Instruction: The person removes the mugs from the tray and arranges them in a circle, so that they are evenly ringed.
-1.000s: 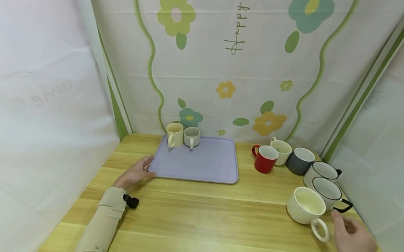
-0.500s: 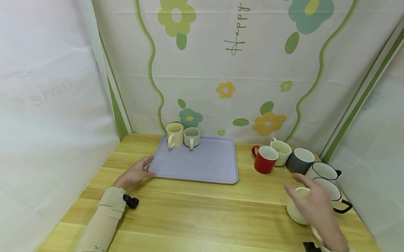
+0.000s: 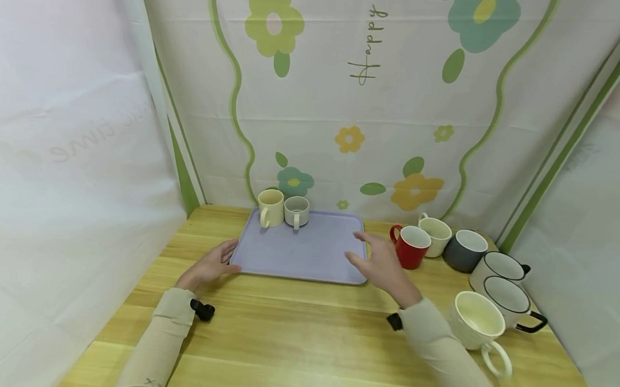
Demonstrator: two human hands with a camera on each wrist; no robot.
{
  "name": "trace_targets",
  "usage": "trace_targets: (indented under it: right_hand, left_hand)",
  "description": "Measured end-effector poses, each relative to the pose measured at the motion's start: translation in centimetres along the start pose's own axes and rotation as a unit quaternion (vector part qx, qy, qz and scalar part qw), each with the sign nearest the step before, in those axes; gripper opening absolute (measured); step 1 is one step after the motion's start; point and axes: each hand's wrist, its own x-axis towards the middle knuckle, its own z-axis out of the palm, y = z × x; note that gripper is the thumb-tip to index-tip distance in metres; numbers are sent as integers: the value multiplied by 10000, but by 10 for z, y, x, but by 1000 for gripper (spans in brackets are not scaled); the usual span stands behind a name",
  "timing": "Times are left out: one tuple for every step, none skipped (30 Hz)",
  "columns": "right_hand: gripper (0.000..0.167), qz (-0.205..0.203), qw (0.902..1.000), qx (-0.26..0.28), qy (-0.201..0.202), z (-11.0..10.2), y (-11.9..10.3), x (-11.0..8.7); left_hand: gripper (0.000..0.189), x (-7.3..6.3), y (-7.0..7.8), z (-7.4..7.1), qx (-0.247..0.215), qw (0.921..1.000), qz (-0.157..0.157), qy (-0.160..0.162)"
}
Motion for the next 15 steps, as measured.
trace_targets:
  right_hand:
    - [55, -30, 9999, 89, -63, 7, -3, 8]
    - [55, -61, 9998, 177, -120, 14, -6, 15]
    - [56, -74, 9995, 260, -181, 21, -8, 23]
    - [57, -98, 9992, 321, -230, 29, -9, 30]
    - [57, -118, 9989, 377, -266, 36, -10, 38]
    - [58, -127, 9987, 390, -290, 43, -10, 46]
    - [58, -140, 9985, 422, -309, 50, -10, 53]
    - [59, -137, 9985, 428, -316, 56, -10, 60]
    - [59, -111, 9983, 465, -342, 62, -10, 66]
    - [60, -78, 9981, 505, -357, 68, -9, 73]
    - [60, -35, 9977, 554, -389, 74, -9, 79]
    - [60, 12, 9972, 608, -429, 80, -8, 84]
    - [60, 71, 9965, 683, -483, 86, -7, 89]
    - [60, 125, 9954, 796, -523, 92, -5, 94]
    - [61, 202, 9941, 892, -577, 97, -4, 98]
  left_hand:
    - [92, 0, 0, 0, -1, 10000, -8, 8]
    - [92, 0, 0, 0, 4, 10000, -8, 17]
    - [92, 1, 0, 0, 5, 10000, 1, 20]
    - [92, 1, -1, 1, -3, 10000, 13, 25]
    - [92, 1, -1, 1, -8, 10000, 23, 28]
    - [92, 1, -1, 0, -27, 10000, 28, 30]
    - [92, 1, -1, 0, -41, 10000, 26, 29]
    - [92, 1, -2, 0, -40, 10000, 33, 24]
    - [92, 1, -2, 0, -49, 10000, 36, 12]
    - [92, 1, -2, 0, -34, 10000, 47, -7]
    - [92, 0, -2, 0, -39, 10000, 41, -13]
    - [92, 0, -2, 0, -41, 10000, 36, -11]
    - [92, 0, -1, 0, -27, 10000, 39, -15]
    - [92, 0, -1, 0, -38, 10000, 27, -8]
    - [92, 1, -1, 0, -29, 10000, 42, -13]
